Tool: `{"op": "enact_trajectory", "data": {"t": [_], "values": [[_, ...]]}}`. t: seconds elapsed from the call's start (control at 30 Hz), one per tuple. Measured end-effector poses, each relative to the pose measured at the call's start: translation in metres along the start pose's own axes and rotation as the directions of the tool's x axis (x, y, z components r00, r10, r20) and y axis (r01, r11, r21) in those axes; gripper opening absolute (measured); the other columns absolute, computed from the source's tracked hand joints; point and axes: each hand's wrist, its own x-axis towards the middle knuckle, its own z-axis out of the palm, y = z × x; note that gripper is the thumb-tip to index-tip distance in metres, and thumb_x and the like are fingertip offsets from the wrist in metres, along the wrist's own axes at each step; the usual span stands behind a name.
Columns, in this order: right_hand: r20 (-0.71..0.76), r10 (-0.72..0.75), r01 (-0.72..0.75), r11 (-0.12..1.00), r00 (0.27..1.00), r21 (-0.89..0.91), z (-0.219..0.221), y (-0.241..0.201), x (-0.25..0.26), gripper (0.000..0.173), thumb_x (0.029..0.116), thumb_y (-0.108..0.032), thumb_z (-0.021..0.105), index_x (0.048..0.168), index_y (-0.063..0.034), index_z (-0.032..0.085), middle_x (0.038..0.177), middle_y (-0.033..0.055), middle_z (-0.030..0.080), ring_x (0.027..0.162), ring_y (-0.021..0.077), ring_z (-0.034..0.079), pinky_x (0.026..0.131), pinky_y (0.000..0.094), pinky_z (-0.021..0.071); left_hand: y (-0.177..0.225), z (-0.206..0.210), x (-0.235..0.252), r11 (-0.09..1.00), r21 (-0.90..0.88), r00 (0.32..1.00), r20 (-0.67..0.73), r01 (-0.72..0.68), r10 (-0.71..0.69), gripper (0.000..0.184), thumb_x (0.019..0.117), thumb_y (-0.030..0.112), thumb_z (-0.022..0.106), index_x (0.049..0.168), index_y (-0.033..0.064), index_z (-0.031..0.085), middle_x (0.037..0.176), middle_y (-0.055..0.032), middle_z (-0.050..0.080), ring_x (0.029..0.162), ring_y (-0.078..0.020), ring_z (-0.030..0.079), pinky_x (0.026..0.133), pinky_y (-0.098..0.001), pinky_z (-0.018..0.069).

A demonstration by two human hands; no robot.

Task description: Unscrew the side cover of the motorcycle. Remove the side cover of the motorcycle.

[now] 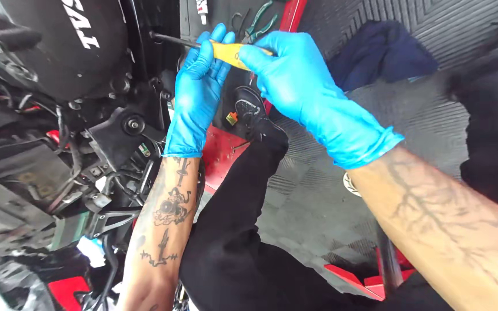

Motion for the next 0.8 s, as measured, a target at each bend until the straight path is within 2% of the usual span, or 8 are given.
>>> {"op": "enact_trajectory", "data": {"t": [0.07,0.17,0.3,0.4,0.47,0.57,0.7,0.8], "values": [[-0.022,-0.308,0.284,0.902,0.951,-0.326,0.002,0.004,-0.005,0.046,0.1004,-0.036,0.06,0.143,-0.0171,0.057,0.123,0.0075,0.066,0.107,0.0202,0.066,0.091,0.0399,0.0534,0.002,-0.001,0.001,0.998,0.065,1.0,-0.027,-0.009,0.01,0.032,0.1116,0.012,0.038,0.137,-0.0052,0.048,0.128,-0.0188,0.065,0.117,-0.0257,0.067,0.103,-0.0374,0.0553],[0.019,-0.637,0.524,0.617,0.771,-0.587,0.008,0.013,0.001,0.038,0.1004,-0.027,0.057,0.133,-0.0084,0.061,0.112,0.0223,0.065,0.103,0.0415,0.065,0.086,0.0563,0.0472,0.003,-0.004,0.003,0.98,0.195,0.993,-0.107,-0.025,0.047,0.032,0.1106,0.022,0.046,0.131,-0.0029,0.051,0.115,-0.017,0.068,0.103,-0.0241,0.07,0.094,-0.0361,0.0589],[0.093,-0.129,0.136,0.988,0.987,-0.078,0.003,-0.006,-0.002,0.039,0.1079,-0.042,0.048,0.1,-0.0109,0.069,0.075,-0.0008,0.062,0.063,0.0098,0.059,0.058,0.0282,0.0478,0.006,-0.003,0.003,0.969,0.244,0.991,-0.137,0.034,-0.001,0.039,0.1104,0.031,0.046,0.134,0.0005,0.049,0.111,-0.0135,0.068,0.1,-0.022,0.07,0.091,-0.0368,0.0596],[0.398,0.19,-0.41,0.691,0.898,0.595,0.0,-0.009,0.001,0.041,0.1097,-0.044,0.04,0.104,-0.0102,0.061,0.063,-0.0002,0.055,0.041,0.008,0.046,0.038,0.0213,0.0431,0.009,-0.008,-0.004,0.991,0.13,0.999,0.032,0.02,-0.024,0.034,0.1118,0.012,0.033,0.138,-0.0067,0.045,0.136,-0.0212,0.061,0.122,-0.029,0.065,0.106,-0.0404,0.0532],[0.27,0.161,-0.281,0.817,0.949,0.504,0.001,-0.013,-0.002,0.032,0.1078,-0.043,0.049,0.113,-0.0138,0.061,0.074,-0.002,0.058,0.054,0.0063,0.056,0.051,0.0213,0.0531,0.009,-0.008,-0.002,0.977,0.211,0.999,-0.053,0.013,-0.001,0.029,0.111,0.017,0.043,0.13,-0.0028,0.051,0.117,-0.0156,0.068,0.105,-0.0225,0.071,0.095,-0.035,0.0594],[-0.025,-0.277,0.271,0.954,0.961,-0.127,0.008,-0.005,-0.011,0.048,0.0977,-0.035,0.063,0.14,-0.0116,0.058,0.119,0.0086,0.065,0.101,0.0187,0.065,0.089,0.0389,0.053,0.007,-0.001,0.002,0.963,0.262,0.98,-0.199,0.064,-0.011,0.039,0.1089,0.036,0.049,0.124,0.0006,0.057,0.096,-0.0112,0.068,0.084,-0.0192,0.07,0.079,-0.0336,0.0603],[-0.001,0.058,-0.055,0.948,0.998,0.315,0.013,-0.016,-0.005,0.036,0.1115,-0.036,0.041,0.107,-0.0079,0.064,0.071,-0.0008,0.062,0.056,0.008,0.062,0.054,0.0259,0.0564,0.014,0.001,-0.003,0.993,0.102,0.996,0.061,0.056,-0.063,0.04,0.1138,0.019,0.028,0.138,-0.0055,0.047,0.136,-0.019,0.063,0.127,-0.026,0.062,0.111,-0.038,0.0492],[-0.079,-0.15,0.15,0.989,0.986,-0.002,0.009,-0.014,-0.014,0.036,0.1035,-0.039,0.058,0.128,-0.0127,0.063,0.099,0.0023,0.07,0.083,0.0123,0.068,0.075,0.0326,0.0568,0.01,0.004,0.007,0.975,0.22,0.992,-0.123,0.038,-0.011,0.038,0.11,0.031,0.047,0.126,-0.0024,0.056,0.108,-0.0153,0.069,0.096,-0.0234,0.071,0.089,-0.0375,0.0598]]}}
